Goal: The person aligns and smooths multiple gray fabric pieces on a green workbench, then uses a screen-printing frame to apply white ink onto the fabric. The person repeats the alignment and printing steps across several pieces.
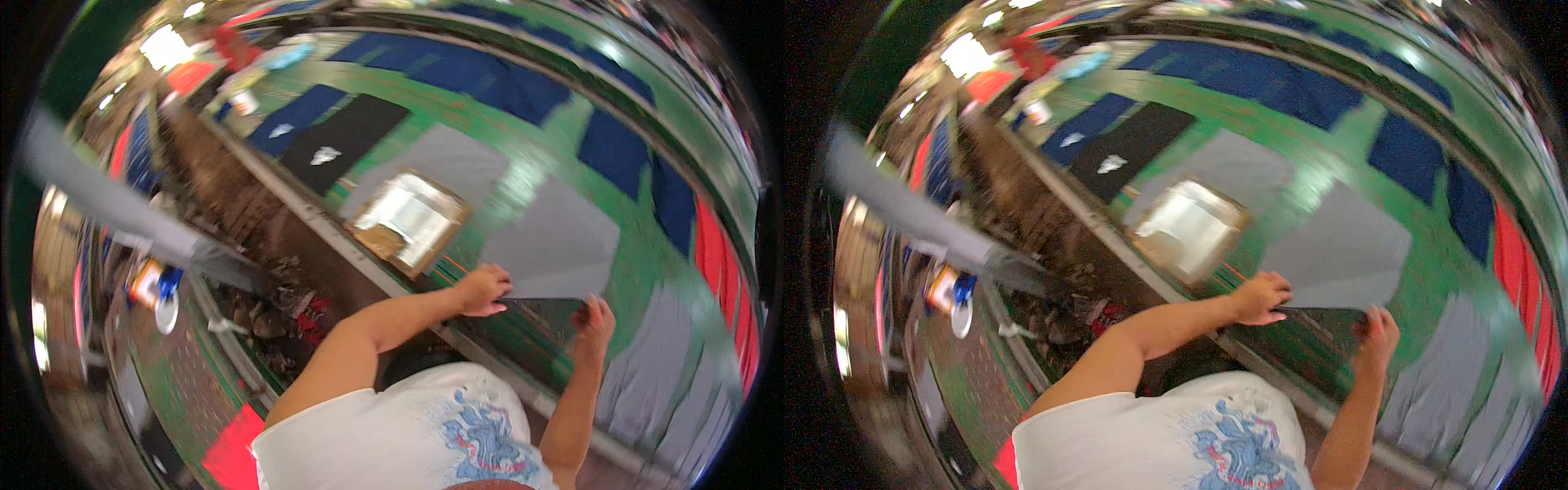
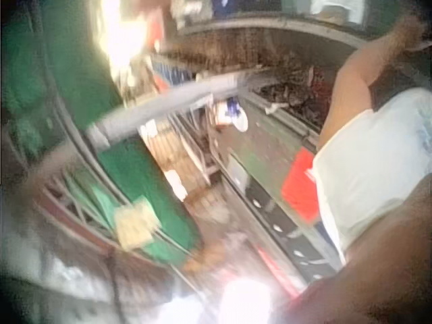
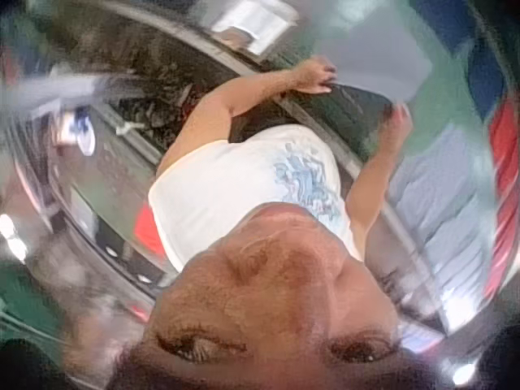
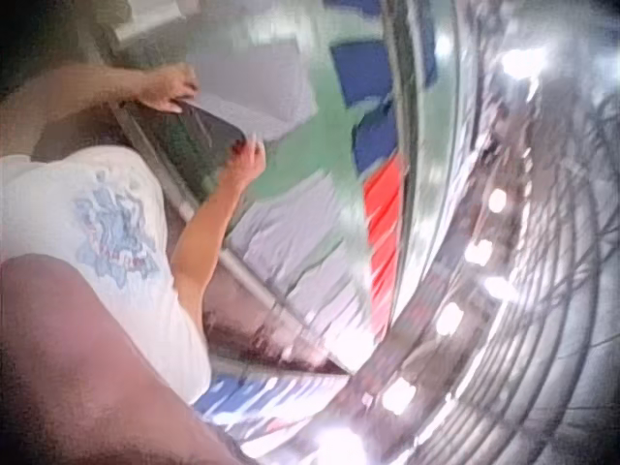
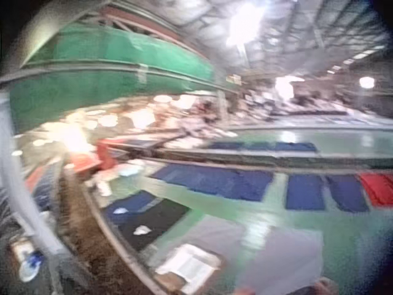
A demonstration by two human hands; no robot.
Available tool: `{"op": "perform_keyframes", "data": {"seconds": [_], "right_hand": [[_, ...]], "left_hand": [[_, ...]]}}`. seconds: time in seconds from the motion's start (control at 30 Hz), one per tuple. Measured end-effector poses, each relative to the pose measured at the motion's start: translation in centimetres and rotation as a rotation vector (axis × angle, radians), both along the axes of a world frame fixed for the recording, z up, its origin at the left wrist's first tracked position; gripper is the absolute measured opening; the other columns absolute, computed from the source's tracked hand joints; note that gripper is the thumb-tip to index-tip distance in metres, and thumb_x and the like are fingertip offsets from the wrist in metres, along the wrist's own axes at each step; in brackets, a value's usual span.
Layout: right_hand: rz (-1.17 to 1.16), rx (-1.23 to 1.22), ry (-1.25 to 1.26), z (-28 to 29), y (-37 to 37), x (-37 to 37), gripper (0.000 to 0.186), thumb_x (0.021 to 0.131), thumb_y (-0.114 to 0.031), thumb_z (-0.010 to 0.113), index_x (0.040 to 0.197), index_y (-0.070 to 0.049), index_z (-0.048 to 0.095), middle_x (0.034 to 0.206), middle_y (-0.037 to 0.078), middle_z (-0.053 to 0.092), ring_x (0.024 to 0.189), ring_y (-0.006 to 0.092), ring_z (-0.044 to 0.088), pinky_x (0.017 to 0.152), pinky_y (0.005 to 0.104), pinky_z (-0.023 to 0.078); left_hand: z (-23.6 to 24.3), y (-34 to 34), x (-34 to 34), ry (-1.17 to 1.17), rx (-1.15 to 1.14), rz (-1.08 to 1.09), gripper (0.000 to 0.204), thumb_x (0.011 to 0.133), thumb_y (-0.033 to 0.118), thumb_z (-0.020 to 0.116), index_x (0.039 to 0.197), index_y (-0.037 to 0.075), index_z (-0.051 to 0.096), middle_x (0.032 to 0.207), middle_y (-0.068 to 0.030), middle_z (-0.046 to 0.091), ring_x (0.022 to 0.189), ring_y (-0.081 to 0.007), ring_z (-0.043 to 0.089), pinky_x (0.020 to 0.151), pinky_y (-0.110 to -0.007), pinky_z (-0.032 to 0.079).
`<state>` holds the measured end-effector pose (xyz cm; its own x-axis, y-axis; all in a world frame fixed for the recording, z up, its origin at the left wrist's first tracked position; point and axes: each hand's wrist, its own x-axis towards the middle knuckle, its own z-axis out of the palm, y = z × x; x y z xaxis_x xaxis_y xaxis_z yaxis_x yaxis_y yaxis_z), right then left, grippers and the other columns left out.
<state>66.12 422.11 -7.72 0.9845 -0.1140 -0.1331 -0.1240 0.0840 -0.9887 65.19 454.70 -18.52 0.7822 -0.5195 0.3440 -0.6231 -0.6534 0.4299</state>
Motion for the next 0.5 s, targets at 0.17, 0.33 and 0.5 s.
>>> {"op": "perform_keyframes", "data": {"seconds": [0.17,0.33,0.5], "right_hand": [[0.007,0.187,-0.169,5.0,-1.3,2.0,0.022,0.108,-0.025,0.074,0.096,-0.008,0.067,0.082,0.003,0.066,0.070,0.0132,0.065,0.064,0.0284,0.052],[0.189,0.221,-0.487,10.0,-6.9,3.8,0.015,0.109,-0.019,0.072,0.098,-0.009,0.066,0.090,0.003,0.071,0.075,0.0117,0.068,0.066,0.0265,0.053],[0.094,0.176,-0.689,16.2,-12.7,3.6,0.010,0.108,-0.009,0.070,0.100,-0.009,0.066,0.099,0.003,0.073,0.081,0.0102,0.068,0.071,0.0274,0.054]], "left_hand": [[3.6,-0.5,3.3,-0.124,-0.281,0.359,0.040,0.082,0.004,0.077,0.122,0.005,0.071,0.115,-0.0159,0.073,0.114,-0.0409,0.067,0.100,-0.051,0.054],[14.7,-1.0,2.7,-0.385,-0.499,0.383,0.051,0.075,-0.008,0.073,0.125,0.005,0.070,0.116,-0.0182,0.072,0.112,-0.0435,0.068,0.096,-0.051,0.056],[23.8,-2.2,-0.8,-0.578,-0.628,0.304,0.053,0.075,-0.009,0.074,0.126,0.004,0.072,0.112,-0.0180,0.073,0.108,-0.0410,0.071,0.093,-0.048,0.058]]}}
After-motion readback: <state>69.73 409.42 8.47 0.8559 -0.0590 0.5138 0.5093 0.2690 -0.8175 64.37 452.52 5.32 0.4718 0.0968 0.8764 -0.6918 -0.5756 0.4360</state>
